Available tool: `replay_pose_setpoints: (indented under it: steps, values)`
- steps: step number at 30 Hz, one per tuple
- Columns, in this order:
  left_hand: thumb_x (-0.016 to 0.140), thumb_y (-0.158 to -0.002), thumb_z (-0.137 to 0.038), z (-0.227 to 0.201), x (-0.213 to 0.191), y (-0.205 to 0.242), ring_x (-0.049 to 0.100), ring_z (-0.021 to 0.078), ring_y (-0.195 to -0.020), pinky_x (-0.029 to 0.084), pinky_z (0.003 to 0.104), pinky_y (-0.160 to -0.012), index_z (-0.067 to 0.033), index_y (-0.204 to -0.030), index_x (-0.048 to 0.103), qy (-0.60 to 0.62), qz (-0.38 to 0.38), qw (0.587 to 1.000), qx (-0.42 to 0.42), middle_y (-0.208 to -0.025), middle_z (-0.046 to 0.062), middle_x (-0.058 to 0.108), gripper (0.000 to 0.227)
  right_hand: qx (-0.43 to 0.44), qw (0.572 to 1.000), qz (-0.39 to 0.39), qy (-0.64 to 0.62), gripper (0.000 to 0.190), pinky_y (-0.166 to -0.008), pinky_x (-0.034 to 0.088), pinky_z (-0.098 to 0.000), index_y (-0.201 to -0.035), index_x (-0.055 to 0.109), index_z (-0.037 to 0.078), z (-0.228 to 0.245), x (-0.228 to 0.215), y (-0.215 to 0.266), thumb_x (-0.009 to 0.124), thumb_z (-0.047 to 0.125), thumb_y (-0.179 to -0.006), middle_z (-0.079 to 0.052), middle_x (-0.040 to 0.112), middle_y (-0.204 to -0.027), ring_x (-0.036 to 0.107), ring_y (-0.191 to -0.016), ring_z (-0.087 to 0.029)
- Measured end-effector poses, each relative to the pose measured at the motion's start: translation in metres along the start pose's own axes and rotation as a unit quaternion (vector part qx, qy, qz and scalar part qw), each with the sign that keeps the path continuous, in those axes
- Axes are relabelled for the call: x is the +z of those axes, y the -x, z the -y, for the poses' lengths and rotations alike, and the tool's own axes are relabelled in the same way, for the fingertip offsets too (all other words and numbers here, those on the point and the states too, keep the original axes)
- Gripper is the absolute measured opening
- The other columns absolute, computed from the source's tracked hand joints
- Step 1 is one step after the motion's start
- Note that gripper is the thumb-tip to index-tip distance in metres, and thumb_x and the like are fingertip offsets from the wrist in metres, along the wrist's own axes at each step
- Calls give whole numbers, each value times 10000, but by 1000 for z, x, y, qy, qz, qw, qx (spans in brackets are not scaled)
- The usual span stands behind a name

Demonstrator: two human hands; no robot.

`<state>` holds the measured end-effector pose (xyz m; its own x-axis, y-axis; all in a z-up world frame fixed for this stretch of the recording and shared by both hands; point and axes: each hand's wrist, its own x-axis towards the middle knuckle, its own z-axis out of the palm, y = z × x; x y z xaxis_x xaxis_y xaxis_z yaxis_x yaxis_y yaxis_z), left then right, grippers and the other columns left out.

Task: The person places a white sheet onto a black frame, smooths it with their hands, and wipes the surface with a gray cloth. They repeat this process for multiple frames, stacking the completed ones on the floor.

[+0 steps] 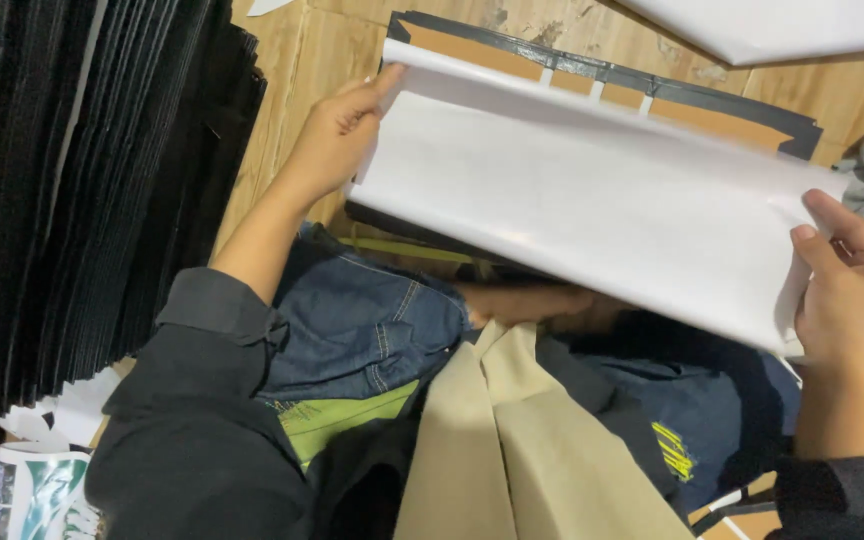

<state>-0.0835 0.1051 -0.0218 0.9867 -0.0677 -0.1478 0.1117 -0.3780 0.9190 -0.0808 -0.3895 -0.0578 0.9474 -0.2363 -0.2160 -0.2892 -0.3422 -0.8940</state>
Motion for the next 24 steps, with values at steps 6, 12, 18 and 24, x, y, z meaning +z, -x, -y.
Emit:
replay_pose_setpoints:
  steps: [6, 12, 18, 24]
  values:
    - [307, -886, -61, -24, 4, -13, 531, 162, -729, 427, 282, -737, -225, -1423, 330, -146, 21, 981, -126, -1380, 133, 459, 561, -125, 992, 8, -8, 294, -993, 483, -222, -1239, 608, 66, -25, 7, -25, 634, 41, -947, -50, 612, -1241, 596, -1162, -146]
    - [302, -911, -56, -45, 8, -33, 451, 173, -480, 456, 353, -496, -234, -1447, 257, -240, 35, 956, -166, -1401, 245, 381, 567, -147, 988, 22, 51, 375, -1053, 381, -308, -1329, 509, -16, -9, 21, -32, 493, -60, -957, -151, 506, -1341, 500, -1250, -247]
    - [318, -881, -27, -16, 9, -51, 317, 162, -460, 262, 322, -399, -235, -1470, 280, -269, 20, 950, -155, -544, 32, 408, 626, -112, 986, 21, 123, 332, -933, 341, -391, -1373, 492, 11, -5, 28, -37, 467, -8, -1042, -152, 451, -1347, 428, -1195, -279]
    - [300, -880, -30, -24, 10, -56, 328, 184, -446, 286, 338, -407, -302, -1481, 227, -269, 30, 940, -207, -500, 65, 407, 664, -93, 991, 10, 96, 345, -965, 333, -326, -1317, 514, 31, 4, 43, -37, 443, -38, -986, -92, 475, -1294, 436, -1193, -207]
